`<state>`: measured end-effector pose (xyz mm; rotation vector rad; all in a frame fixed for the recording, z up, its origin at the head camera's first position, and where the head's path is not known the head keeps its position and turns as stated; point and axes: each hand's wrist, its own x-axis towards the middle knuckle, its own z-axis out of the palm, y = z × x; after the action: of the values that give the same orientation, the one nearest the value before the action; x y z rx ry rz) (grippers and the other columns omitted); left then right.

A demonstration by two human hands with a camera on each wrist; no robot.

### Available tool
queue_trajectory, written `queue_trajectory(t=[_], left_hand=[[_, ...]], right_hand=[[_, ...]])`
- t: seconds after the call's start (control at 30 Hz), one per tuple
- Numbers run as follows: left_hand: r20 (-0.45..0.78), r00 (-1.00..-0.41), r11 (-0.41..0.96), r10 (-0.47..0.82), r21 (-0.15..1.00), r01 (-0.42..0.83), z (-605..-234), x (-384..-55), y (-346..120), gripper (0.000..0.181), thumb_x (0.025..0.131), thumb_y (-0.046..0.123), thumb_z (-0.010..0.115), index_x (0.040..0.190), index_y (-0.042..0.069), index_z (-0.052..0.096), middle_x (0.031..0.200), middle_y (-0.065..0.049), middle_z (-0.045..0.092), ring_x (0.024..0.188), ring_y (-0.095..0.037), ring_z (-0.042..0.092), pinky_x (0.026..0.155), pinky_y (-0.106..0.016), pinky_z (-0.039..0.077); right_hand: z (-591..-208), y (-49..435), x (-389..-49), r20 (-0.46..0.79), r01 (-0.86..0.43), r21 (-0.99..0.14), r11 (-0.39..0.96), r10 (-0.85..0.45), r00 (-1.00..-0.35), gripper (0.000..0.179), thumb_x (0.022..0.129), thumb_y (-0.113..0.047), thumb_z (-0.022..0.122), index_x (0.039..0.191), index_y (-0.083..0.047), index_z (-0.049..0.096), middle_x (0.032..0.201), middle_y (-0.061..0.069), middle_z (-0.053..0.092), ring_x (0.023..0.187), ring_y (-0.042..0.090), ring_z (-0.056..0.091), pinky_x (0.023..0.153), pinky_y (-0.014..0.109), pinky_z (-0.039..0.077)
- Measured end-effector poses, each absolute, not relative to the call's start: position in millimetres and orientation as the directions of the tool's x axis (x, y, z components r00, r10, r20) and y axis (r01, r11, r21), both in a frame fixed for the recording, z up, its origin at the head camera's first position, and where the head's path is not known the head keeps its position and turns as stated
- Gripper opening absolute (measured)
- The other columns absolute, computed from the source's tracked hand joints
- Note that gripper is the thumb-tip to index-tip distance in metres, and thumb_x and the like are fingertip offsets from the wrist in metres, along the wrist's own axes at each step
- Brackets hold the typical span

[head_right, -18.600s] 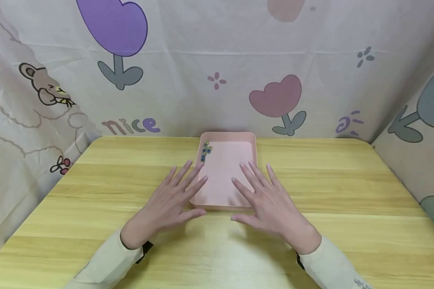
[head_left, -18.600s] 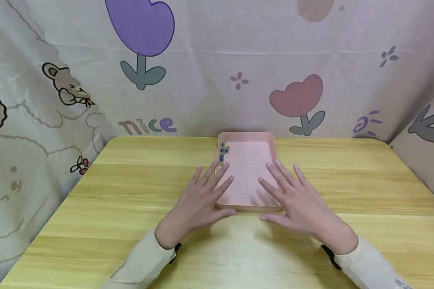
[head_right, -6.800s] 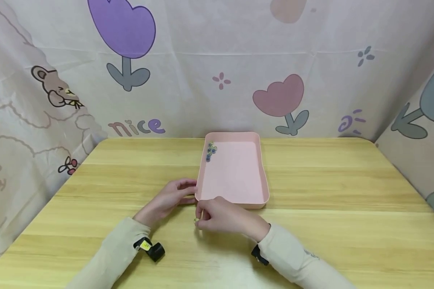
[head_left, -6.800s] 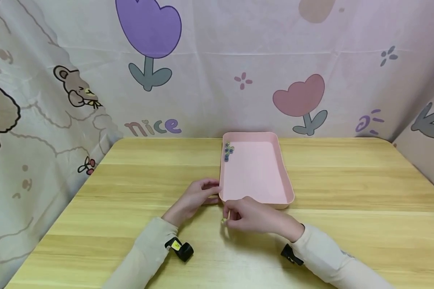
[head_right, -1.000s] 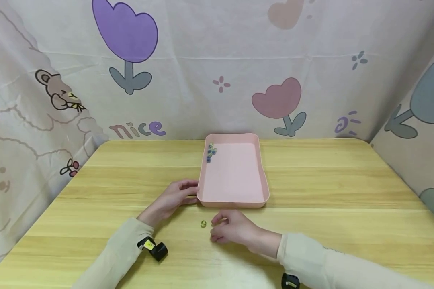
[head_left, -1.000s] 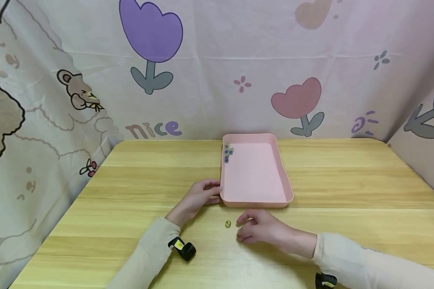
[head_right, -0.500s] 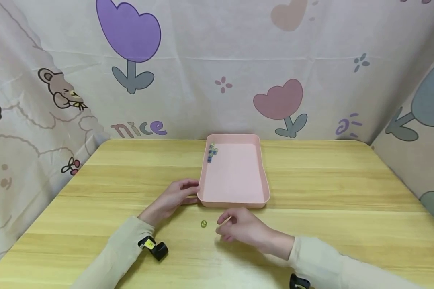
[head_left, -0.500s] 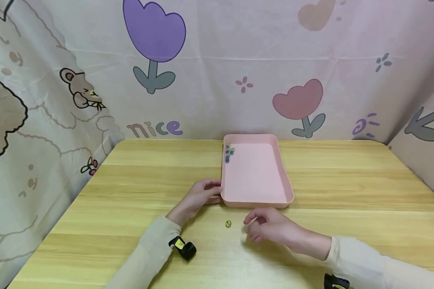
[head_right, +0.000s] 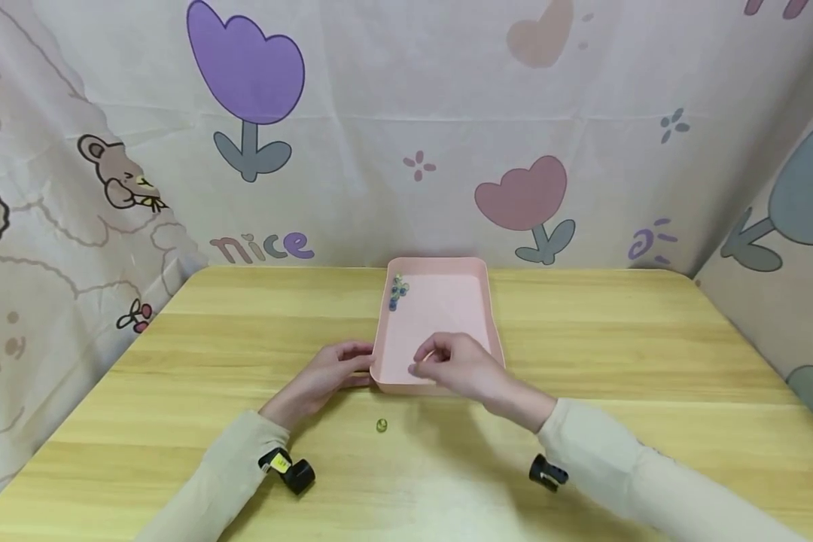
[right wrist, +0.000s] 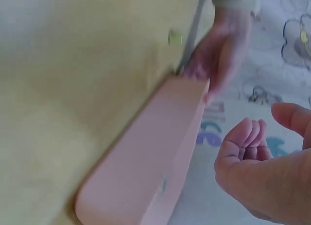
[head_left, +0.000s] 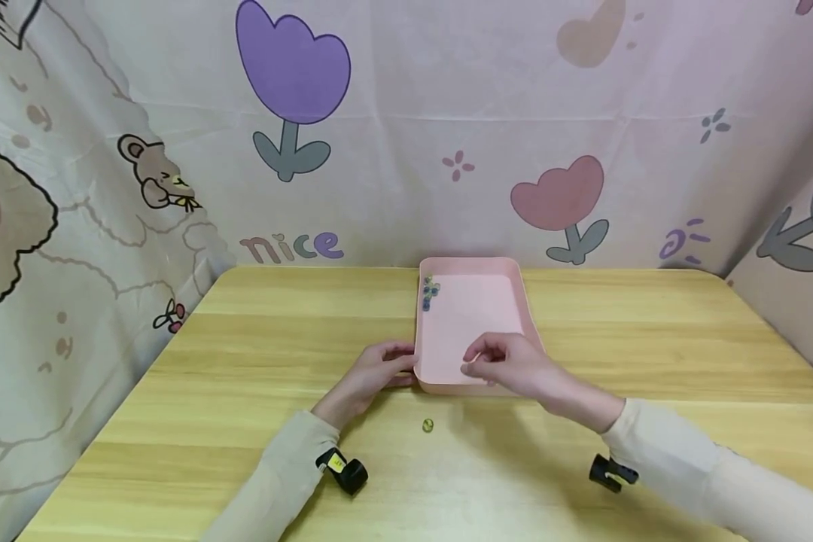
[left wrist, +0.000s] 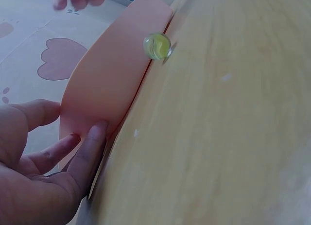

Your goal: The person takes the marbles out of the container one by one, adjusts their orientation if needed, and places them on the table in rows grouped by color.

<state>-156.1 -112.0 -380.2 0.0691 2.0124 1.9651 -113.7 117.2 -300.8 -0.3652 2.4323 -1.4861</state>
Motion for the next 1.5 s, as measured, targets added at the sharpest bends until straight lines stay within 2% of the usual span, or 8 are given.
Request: queue_trajectory(t=[0.23, 0.43, 0.6, 0.73, 0.83, 1.07, 1.33, 1.5], left_hand=[[-0.191, -0.947, 0.051, 0.259, 0.982, -0.184, -381, -156, -112, 0.032, 0.096, 0.004, 0.058, 0.124, -0.011, 0.055, 0.119, -0.022, 0.057, 0.098, -0.023, 0.060, 0.087, -0.035, 0.056], [-0.182, -0.947, 0.034, 0.266, 0.983, -0.179, -384, -154, -113, 0.038, 0.096, 0.003, 0.057, 0.131, -0.009, 0.050, 0.116, -0.023, 0.058, 0.095, -0.022, 0.061, 0.088, -0.037, 0.056], [-0.161, -0.950, 0.022, 0.266, 0.987, -0.160, -384, -156, -113, 0.040, 0.095, 0.004, 0.058, 0.133, -0.008, 0.049, 0.116, -0.024, 0.058, 0.099, -0.024, 0.061, 0.093, -0.039, 0.053], [-0.174, -0.953, 0.036, 0.247, 0.985, -0.170, -384, -155, -113, 0.037, 0.096, 0.004, 0.058, 0.131, -0.009, 0.051, 0.117, -0.023, 0.058, 0.097, -0.023, 0.061, 0.090, -0.038, 0.055], [-0.188, -0.954, 0.040, 0.235, 0.982, -0.184, -384, -154, -113, 0.037, 0.096, 0.004, 0.057, 0.130, -0.008, 0.052, 0.117, -0.022, 0.058, 0.095, -0.022, 0.062, 0.087, -0.036, 0.056], [-0.167, -0.958, -0.001, 0.234, 0.985, -0.172, -385, -155, -112, 0.042, 0.095, 0.001, 0.058, 0.135, -0.005, 0.048, 0.113, -0.020, 0.058, 0.090, -0.018, 0.061, 0.082, -0.035, 0.058], [-0.146, -0.961, 0.003, 0.235, 0.989, -0.149, -384, -155, -111, 0.042, 0.094, 0.001, 0.059, 0.134, -0.004, 0.049, 0.116, -0.020, 0.058, 0.092, -0.020, 0.062, 0.081, -0.035, 0.059], [-0.136, -0.961, 0.006, 0.242, 0.990, -0.138, -384, -154, -113, 0.040, 0.095, 0.001, 0.058, 0.133, -0.005, 0.050, 0.119, -0.022, 0.058, 0.095, -0.021, 0.062, 0.082, -0.035, 0.058]], right_hand=[[-295, 124, -146, -0.069, -0.111, -0.871, 0.478, -0.344, -0.936, 0.018, 0.090, -0.014, 0.066, 0.099, 0.001, 0.063, 0.071, 0.002, 0.055, 0.068, 0.016, 0.053, 0.072, 0.036, 0.054], [-291, 125, -171, -0.060, -0.119, -0.852, 0.509, -0.321, -0.945, 0.016, 0.090, -0.011, 0.066, 0.097, 0.002, 0.064, 0.074, 0.002, 0.058, 0.065, 0.014, 0.051, 0.068, 0.029, 0.053], [-285, 121, -193, -0.031, -0.148, -0.830, 0.538, -0.309, -0.951, 0.016, 0.091, -0.008, 0.065, 0.098, 0.005, 0.066, 0.082, 0.006, 0.062, 0.067, 0.015, 0.052, 0.070, 0.029, 0.054], [-284, 113, -209, -0.012, -0.169, -0.779, 0.604, -0.284, -0.959, 0.015, 0.090, -0.011, 0.066, 0.097, 0.002, 0.069, 0.088, 0.010, 0.066, 0.068, 0.017, 0.056, 0.066, 0.027, 0.053], [-284, 107, -219, -0.017, -0.155, -0.745, 0.648, -0.251, -0.968, 0.015, 0.090, -0.015, 0.067, 0.096, -0.001, 0.070, 0.091, 0.008, 0.067, 0.072, 0.018, 0.058, 0.064, 0.026, 0.051], [-293, 96, -241, -0.004, -0.161, -0.752, 0.639, -0.249, -0.968, 0.017, 0.091, -0.013, 0.064, 0.097, 0.002, 0.068, 0.095, 0.009, 0.065, 0.080, 0.018, 0.057, 0.070, 0.027, 0.051], [-312, 78, -257, -0.018, -0.103, -0.753, 0.649, -0.177, -0.984, 0.017, 0.089, -0.013, 0.065, 0.096, 0.002, 0.068, 0.089, 0.009, 0.063, 0.073, 0.015, 0.052, 0.064, 0.023, 0.048], [-328, 66, -265, -0.026, -0.067, -0.765, 0.640, -0.135, -0.991, 0.017, 0.087, -0.010, 0.065, 0.089, 0.007, 0.066, 0.067, 0.000, 0.054, 0.062, 0.011, 0.046, 0.055, 0.022, 0.041]])
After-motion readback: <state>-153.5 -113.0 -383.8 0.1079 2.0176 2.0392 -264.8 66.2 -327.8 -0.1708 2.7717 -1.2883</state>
